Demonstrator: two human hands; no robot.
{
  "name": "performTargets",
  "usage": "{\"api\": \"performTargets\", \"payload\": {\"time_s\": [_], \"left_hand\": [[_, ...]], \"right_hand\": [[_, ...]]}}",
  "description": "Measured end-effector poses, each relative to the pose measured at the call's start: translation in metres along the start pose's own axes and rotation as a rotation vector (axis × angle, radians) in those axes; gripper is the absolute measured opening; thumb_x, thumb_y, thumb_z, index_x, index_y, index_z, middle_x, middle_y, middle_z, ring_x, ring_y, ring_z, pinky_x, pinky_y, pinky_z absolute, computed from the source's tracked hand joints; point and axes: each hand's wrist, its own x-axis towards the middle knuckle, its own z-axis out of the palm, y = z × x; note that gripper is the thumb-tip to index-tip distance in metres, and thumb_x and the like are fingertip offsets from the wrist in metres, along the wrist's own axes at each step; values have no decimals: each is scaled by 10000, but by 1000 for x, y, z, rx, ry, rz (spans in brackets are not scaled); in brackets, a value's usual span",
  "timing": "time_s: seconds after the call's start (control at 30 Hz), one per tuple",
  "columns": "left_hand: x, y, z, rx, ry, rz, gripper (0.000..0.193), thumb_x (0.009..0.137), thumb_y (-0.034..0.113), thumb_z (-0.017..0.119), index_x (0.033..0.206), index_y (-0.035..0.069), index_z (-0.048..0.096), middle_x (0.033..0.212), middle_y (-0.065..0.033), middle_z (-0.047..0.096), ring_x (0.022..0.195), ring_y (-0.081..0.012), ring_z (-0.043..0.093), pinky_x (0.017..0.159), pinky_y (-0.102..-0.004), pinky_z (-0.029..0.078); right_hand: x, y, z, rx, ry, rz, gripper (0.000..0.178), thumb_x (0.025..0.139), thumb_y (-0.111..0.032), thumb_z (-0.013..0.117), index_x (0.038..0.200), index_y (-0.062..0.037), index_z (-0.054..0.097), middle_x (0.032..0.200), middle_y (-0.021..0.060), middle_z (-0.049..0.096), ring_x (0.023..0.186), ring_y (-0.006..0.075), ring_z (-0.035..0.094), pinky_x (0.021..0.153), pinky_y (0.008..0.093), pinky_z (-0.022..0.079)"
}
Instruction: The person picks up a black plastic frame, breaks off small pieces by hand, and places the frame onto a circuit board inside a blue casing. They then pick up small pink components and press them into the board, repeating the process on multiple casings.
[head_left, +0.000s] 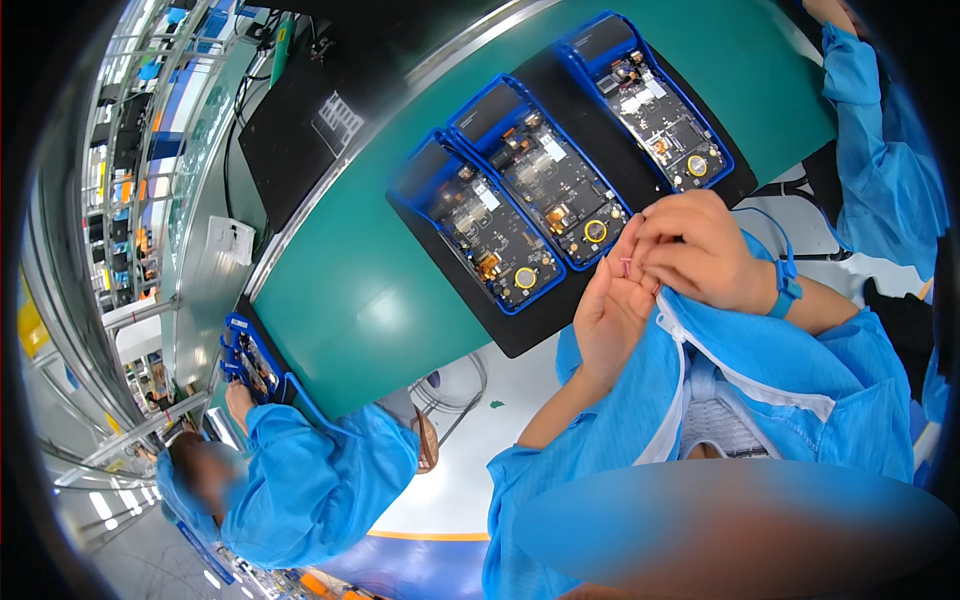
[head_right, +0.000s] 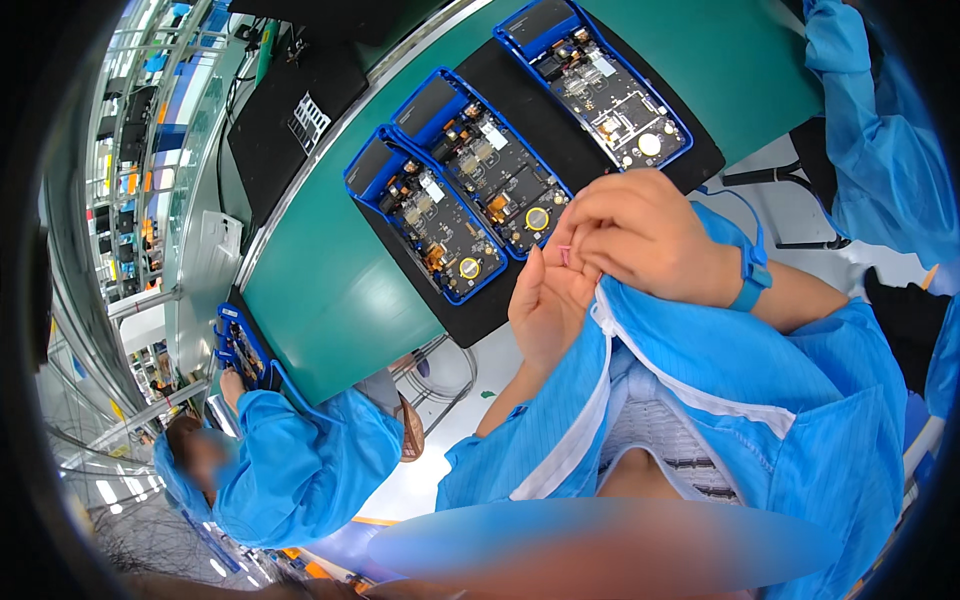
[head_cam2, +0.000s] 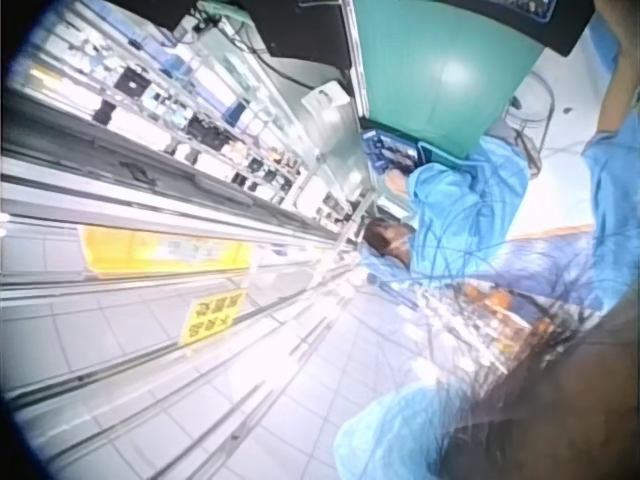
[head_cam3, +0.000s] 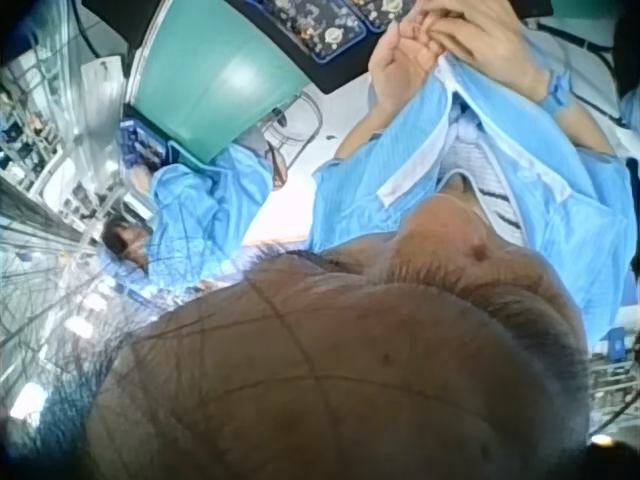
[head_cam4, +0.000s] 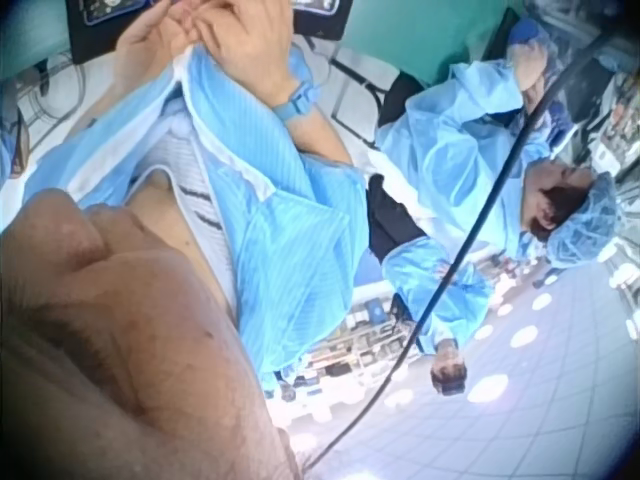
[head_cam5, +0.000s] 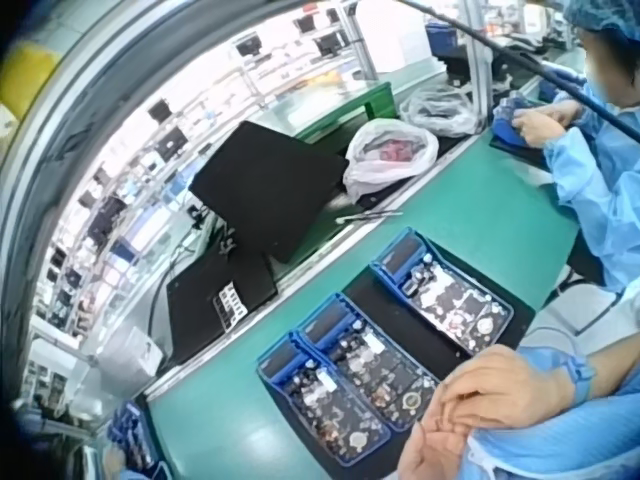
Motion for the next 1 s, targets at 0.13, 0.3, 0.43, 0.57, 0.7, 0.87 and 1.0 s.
{"api": "performTargets", "payload": {"time_s": [0.13, 0.3, 0.43, 0.57, 0.7, 0.87, 1.0], "left_hand": [[-11, 5, 6, -84, 97, 5, 522, 990, 248, 261, 1418, -43, 193, 1486, -210, 211, 1378, -295, 245, 1141, -392, 196], [-23, 13, 0, 8, 218, -56, 503, 987, 204, 298, 1411, -52, 208, 1476, -230, 227, 1371, -306, 259, 1136, -406, 212], [-25, 17, -5, 13, 225, -67, 498, 988, 196, 304, 1404, -62, 218, 1465, -240, 243, 1362, -311, 277, 1130, -406, 228], [-25, 20, -5, -32, 187, -99, 485, 987, 175, 311, 1397, -72, 235, 1454, -248, 263, 1357, -316, 284, 1119, -409, 251], [-25, 21, -10, -73, 155, -124, 491, 984, 170, 316, 1401, -75, 228, 1451, -247, 273, 1350, -314, 298, 1111, -404, 267], [-26, 23, -10, -63, 164, -125, 491, 985, 170, 309, 1403, -74, 227, 1452, -232, 283, 1343, -302, 313, 1106, -388, 277], [-26, 23, -8, -73, 195, -151, 493, 986, 173, 304, 1409, -67, 223, 1456, -213, 289, 1338, -280, 327, 1096, -368, 296]], "right_hand": [[10, 2, 4, 76, 90, 271, 102, 702, -45, 670, 775, -28, 599, 959, 86, 588, 902, 252, 571, 784, 334, 438], [22, 7, 23, 1, 119, 357, 91, 726, -22, 652, 800, -14, 600, 979, 99, 582, 897, 263, 555, 772, 350, 428], [34, 8, 33, -149, 91, 338, 83, 715, -26, 657, 771, -20, 596, 973, 98, 574, 888, 275, 551, 754, 365, 425], [42, 4, 35, -233, 32, 331, 86, 701, -31, 664, 743, -21, 589, 971, 97, 567, 892, 274, 551, 755, 367, 426], [46, 2, 39, -299, 27, 329, 110, 664, -26, 668, 703, -24, 565, 968, 100, 562, 891, 275, 555, 742, 372, 444], [47, 3, 44, -343, 31, 308, 128, 638, -10, 663, 675, -28, 541, 967, 101, 563, 879, 276, 559, 723, 366, 460], [50, 2, 43, -372, 18, 299, 138, 626, -1, 659, 667, -28, 530, 953, 97, 559, 867, 270, 560, 718, 363, 462]]}}
